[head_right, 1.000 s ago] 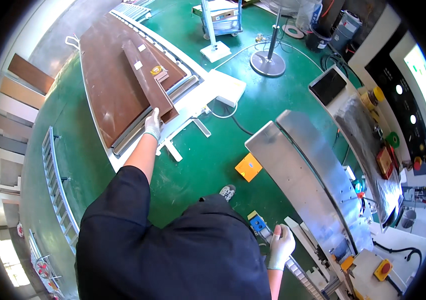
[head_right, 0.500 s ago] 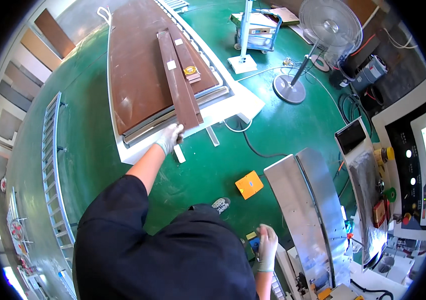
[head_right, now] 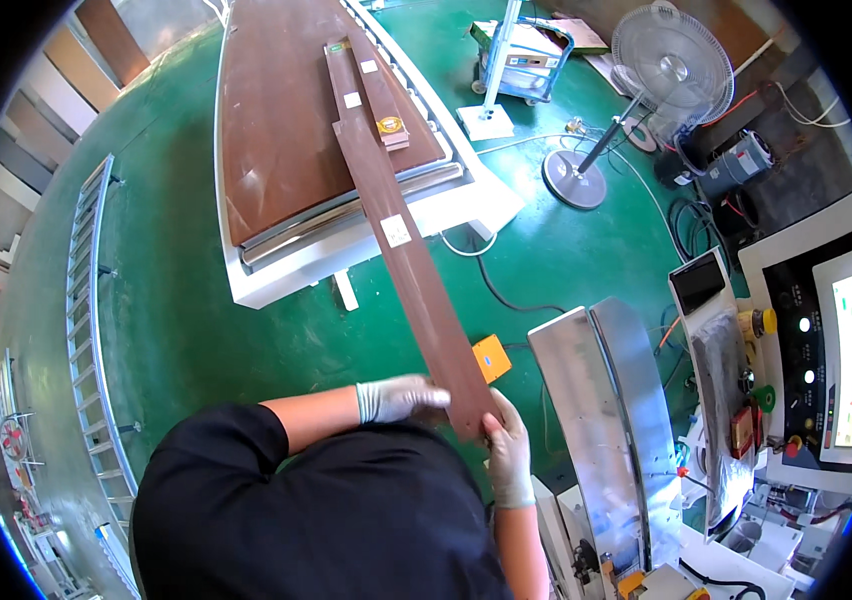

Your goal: The person picks up wooden boards from a stack and feeds them into a processing machine, then lifts a large wooden panel and places it onto a roller conveyor.

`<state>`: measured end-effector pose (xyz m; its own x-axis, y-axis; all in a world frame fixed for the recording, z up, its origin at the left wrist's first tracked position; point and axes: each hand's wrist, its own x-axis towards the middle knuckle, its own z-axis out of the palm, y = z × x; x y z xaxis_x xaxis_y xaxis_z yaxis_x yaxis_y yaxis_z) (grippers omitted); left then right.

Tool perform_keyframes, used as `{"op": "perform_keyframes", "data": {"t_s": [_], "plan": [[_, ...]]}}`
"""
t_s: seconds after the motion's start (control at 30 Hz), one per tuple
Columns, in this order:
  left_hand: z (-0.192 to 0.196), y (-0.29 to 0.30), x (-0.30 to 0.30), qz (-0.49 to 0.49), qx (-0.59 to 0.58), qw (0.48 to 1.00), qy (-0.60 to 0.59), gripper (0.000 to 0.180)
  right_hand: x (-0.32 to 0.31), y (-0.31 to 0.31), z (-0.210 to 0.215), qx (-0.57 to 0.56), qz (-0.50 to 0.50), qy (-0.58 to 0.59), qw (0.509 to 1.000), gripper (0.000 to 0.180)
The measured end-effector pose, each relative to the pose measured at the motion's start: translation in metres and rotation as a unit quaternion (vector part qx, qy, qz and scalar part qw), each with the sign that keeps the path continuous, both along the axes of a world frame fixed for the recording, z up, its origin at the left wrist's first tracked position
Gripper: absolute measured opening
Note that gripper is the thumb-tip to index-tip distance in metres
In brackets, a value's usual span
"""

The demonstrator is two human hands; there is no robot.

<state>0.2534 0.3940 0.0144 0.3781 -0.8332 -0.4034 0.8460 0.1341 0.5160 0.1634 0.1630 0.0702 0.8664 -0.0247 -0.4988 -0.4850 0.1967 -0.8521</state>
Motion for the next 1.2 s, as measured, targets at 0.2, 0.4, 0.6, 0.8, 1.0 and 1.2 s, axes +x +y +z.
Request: {"op": "perform_keyframes", "data": {"t_s": [0.2, 0.4, 0.6, 0.8, 1.0, 1.2], "plan": [[-0.020, 0.020, 0.129, 0.397, -0.014, 0.910, 0.122, 0.046, -0.125, -0.077, 0.042, 0.007, -0.136, 0.014, 0.991, 0.071], [-0.006, -0.005, 0.206, 0.443, 0.079, 0.881, 0.143, 0.026, -0.295, -0.123, 0.036, -0.021, -0.298, 0.074, 0.952, 0.053], [0.018, -0.151, 0.141, 0.204, 0.019, 0.979, 0.004, 0.031, -0.409, -0.035, 0.015, -0.088, -0.376, 0.235, 0.892, 0.039], [0.038, -0.261, 0.034, -0.044, 0.072, 0.996, -0.015, 0.039, -0.463, 0.076, 0.002, -0.180, -0.277, 0.384, 0.862, 0.050], [0.011, -0.297, -0.096, -0.343, 0.027, 0.931, -0.124, 0.034, -0.439, 0.182, -0.058, -0.038, -0.515, 0.300, 0.802, 0.057], [-0.006, -0.315, -0.180, -0.335, 0.092, 0.935, -0.072, 0.027, -0.421, 0.206, -0.058, -0.251, -0.535, 0.369, 0.718, 0.044]]}}
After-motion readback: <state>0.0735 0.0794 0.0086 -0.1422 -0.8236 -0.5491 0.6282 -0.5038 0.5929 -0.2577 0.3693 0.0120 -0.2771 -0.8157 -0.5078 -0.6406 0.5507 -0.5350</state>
